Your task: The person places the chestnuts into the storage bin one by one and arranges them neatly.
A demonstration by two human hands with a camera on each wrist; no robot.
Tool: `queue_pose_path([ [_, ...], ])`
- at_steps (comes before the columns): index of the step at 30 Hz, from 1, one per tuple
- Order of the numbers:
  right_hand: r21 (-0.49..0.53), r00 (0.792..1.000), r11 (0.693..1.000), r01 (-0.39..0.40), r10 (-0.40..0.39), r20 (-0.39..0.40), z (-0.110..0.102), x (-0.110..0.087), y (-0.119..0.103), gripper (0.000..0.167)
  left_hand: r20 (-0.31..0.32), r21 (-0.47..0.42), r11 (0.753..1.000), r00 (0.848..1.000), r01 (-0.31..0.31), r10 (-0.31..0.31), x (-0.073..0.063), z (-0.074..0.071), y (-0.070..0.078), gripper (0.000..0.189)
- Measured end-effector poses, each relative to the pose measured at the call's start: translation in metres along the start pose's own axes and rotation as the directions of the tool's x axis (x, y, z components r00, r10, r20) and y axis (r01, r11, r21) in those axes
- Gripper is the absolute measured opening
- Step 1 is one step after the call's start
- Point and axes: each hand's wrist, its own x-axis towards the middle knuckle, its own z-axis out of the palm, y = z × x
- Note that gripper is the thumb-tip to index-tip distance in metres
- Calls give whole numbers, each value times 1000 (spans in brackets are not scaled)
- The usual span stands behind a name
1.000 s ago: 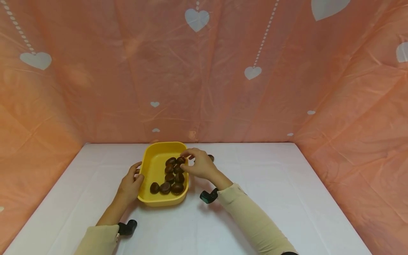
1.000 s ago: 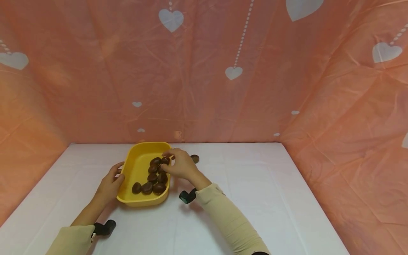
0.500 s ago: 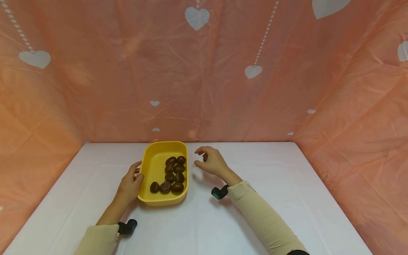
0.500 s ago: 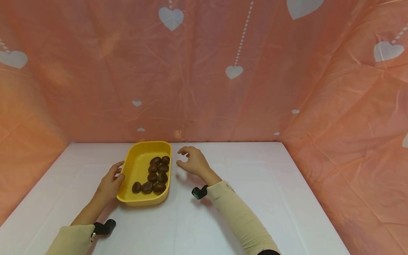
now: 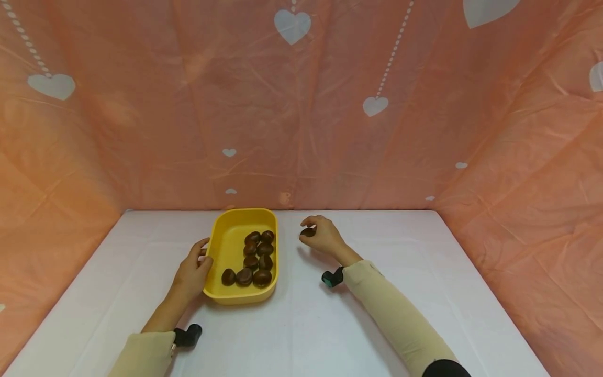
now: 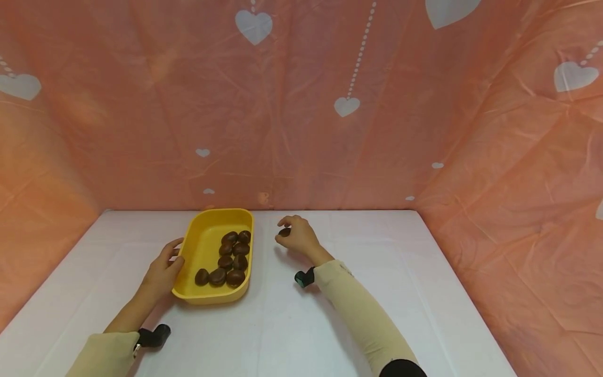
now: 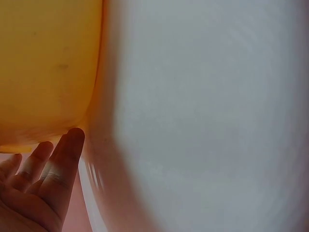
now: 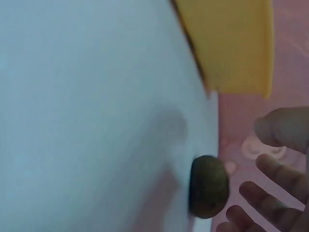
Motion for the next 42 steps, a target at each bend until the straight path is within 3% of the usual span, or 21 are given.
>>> queue_pose_path([
  [11, -73, 996, 994, -81, 83, 25, 3, 8, 11, 37, -8, -11, 1000, 1000, 7, -7, 1, 1, -1, 53],
  [21, -128, 993, 987, -95, 103, 60, 4, 12, 13, 35, -6, -15, 1000, 1000, -1, 1, 2, 1, -1, 53],
  [29, -115, 987, 985, -127, 138, 88, 3, 14, 18, 39, -14, -19, 1000, 1000, -11, 11, 2, 1, -2, 52],
  [42, -109, 991, 990, -85, 95, 95, 1, 15, 24, 39, -16, -12, 1000, 1000, -4, 3, 2, 1, -2, 52],
])
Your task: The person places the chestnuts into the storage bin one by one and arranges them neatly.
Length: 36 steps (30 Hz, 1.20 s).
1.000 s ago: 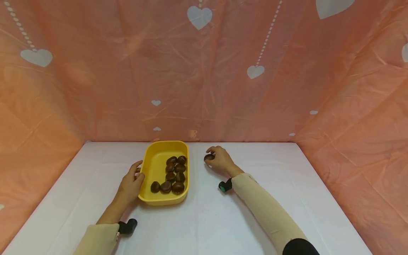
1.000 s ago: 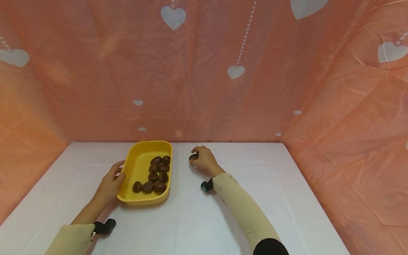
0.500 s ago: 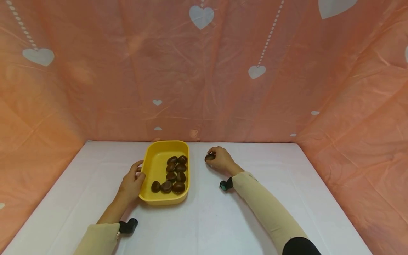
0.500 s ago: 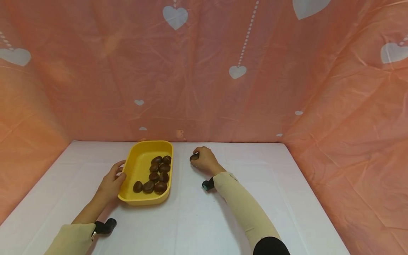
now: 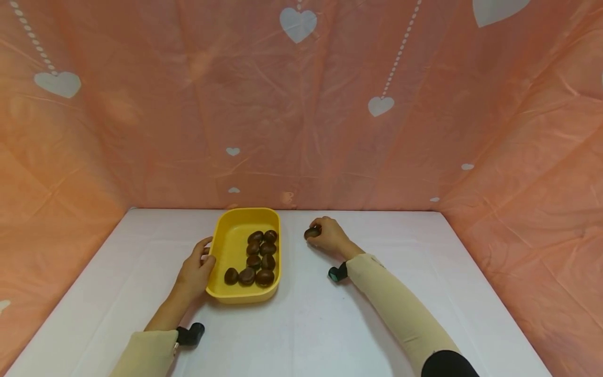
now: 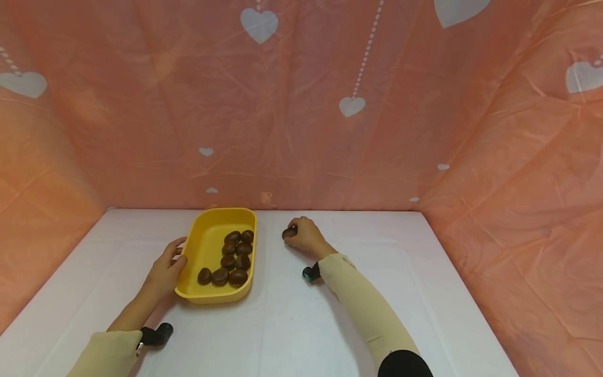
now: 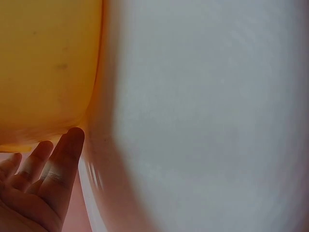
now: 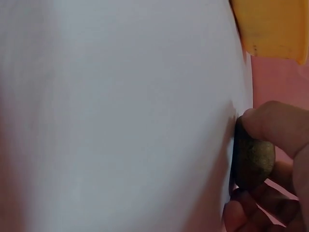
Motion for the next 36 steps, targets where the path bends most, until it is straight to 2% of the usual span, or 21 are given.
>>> queue_pose_path([
  [12, 36, 999, 999, 34, -32, -37, -5, -3, -10, 36, 2, 4, 1000, 1000, 1, -1, 1, -1, 3, 53],
  [23, -12, 997, 998, 59, -59, -58, -12, -7, -27, 35, 2, 1, 1000, 1000, 6, -6, 1, -1, 3, 53],
  [29, -52, 989, 991, 122, -126, -81, -14, -9, -36, 32, 3, 2, 1000, 1000, 4, -4, 0, -1, 3, 53],
  [36, -86, 980, 980, 179, -185, -72, -15, -14, -49, 36, 11, -3, 1000, 1000, 16, -16, 0, 0, 2, 53],
])
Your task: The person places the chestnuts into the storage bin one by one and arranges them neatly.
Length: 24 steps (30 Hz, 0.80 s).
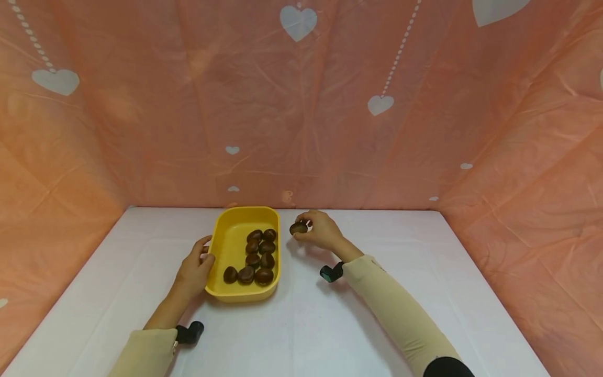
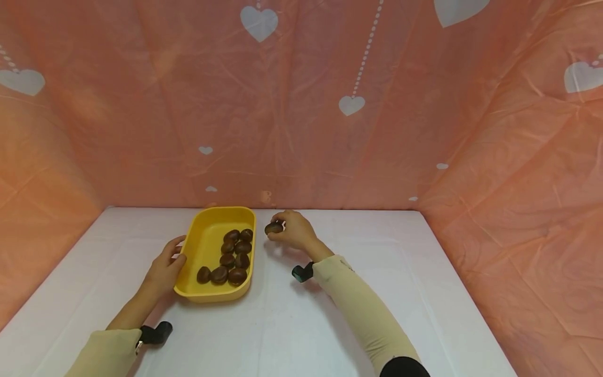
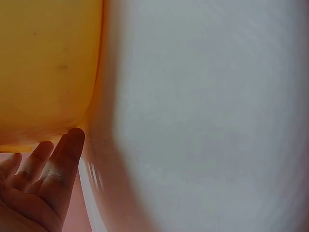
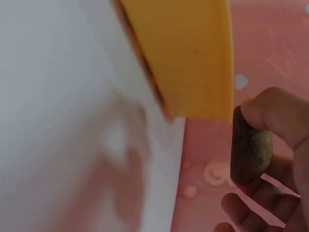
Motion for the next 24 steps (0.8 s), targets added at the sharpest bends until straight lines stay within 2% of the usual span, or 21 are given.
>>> queue_pose_path([
  [16, 48, 991, 990, 132, -133, 30, 0, -1, -37, 33, -7, 4, 1000, 1000, -18, 18, -1, 0, -1, 53],
  [24, 54, 987, 990, 133, -137, 88, 8, -2, -60, 36, -2, 4, 1000, 1000, -16, 16, -2, 0, 1, 53],
])
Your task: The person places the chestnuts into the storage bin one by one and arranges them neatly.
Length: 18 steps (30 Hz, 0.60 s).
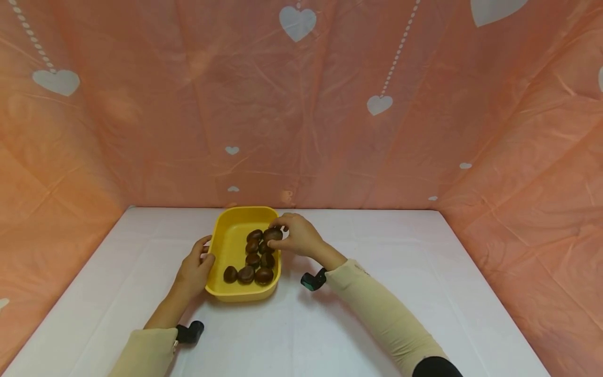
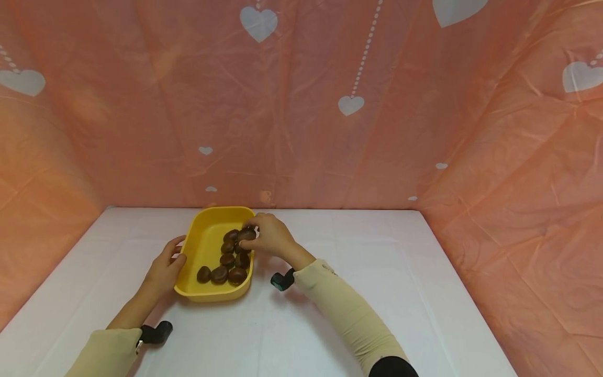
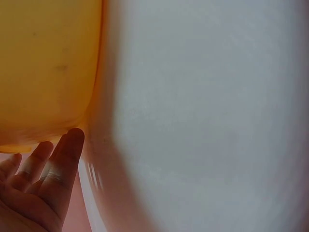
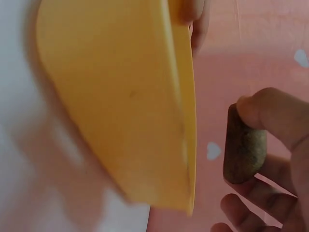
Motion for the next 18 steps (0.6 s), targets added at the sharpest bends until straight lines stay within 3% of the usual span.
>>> queue_pose_path([
  [10, 43, 1000, 999, 16, -17, 25, 19, 3, -24, 37, -1, 3, 1000, 1000, 3, -3, 1, 0, -1, 53],
  [18, -13, 999, 999, 41, -41, 30, 36, 6, -39, 39, -4, 8, 1000, 1000, 4, -4, 1, 0, -2, 52],
])
